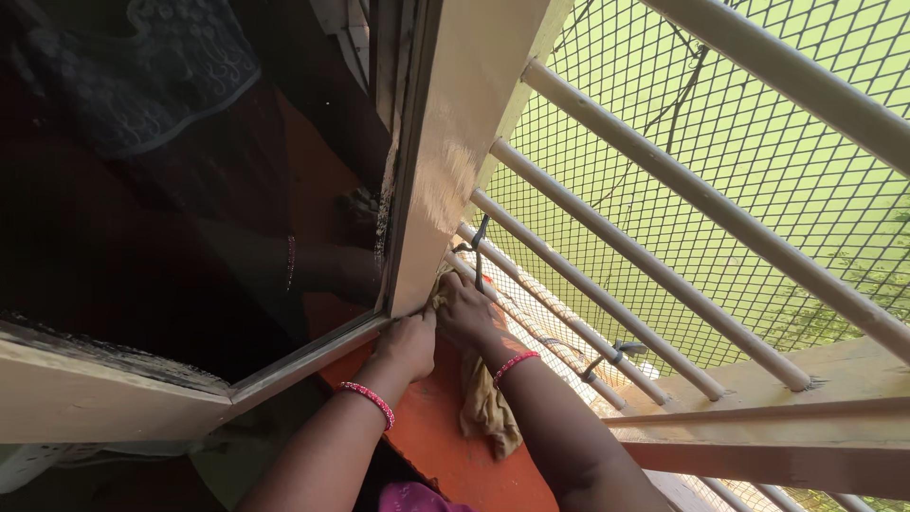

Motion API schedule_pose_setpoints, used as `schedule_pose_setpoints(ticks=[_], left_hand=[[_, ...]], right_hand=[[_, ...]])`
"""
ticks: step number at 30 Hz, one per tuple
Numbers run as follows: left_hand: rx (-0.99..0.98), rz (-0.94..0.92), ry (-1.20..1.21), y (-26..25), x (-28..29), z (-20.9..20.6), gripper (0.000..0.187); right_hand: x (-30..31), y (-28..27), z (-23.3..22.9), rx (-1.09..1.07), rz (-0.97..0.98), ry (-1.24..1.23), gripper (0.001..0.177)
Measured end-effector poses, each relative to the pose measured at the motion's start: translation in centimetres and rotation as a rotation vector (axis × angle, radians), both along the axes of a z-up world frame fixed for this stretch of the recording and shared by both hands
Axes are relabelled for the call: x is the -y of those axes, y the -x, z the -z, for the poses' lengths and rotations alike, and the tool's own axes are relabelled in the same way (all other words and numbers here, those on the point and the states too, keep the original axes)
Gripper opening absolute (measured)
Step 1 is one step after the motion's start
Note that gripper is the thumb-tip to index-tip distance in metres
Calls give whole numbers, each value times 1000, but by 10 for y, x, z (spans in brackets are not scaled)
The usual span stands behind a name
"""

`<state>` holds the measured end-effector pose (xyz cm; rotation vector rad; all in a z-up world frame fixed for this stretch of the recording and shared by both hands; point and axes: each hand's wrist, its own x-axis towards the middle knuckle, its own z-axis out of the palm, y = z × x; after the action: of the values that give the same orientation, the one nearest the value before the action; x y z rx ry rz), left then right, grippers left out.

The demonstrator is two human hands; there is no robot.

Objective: The person wipes the window sill and metal bars of a window with a cloth. They dip the cloth into a metal pot of water, wring it out, and continue wiping the bars and frame.

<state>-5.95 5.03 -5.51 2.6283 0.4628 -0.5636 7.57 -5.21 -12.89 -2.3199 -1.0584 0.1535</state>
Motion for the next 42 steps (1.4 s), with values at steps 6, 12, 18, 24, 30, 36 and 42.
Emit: schedule_pose_setpoints(ticks=[6,12,18,24,30,36,42], left_hand=[[151,45,-116,3,8,19,79],[190,101,-134,7,5,25,70],[129,97,-45,6,0,9,76],[55,60,-45,6,4,3,100],[134,122,-158,14,11,1,86],[92,171,-194,20,14,-16,81],[51,208,-180,19,9,-11,88]], right_hand=[[7,2,3,83,-92,-178,45],[126,31,5,319,-163,335,65],[117,41,-18,421,-184,304,48],[3,27,-38,312,-167,-30,35],[21,41,-20,237,-70,-43,34],[125,60,-21,427,-39,345,54],[141,63,-46,180,-69,568,65]])
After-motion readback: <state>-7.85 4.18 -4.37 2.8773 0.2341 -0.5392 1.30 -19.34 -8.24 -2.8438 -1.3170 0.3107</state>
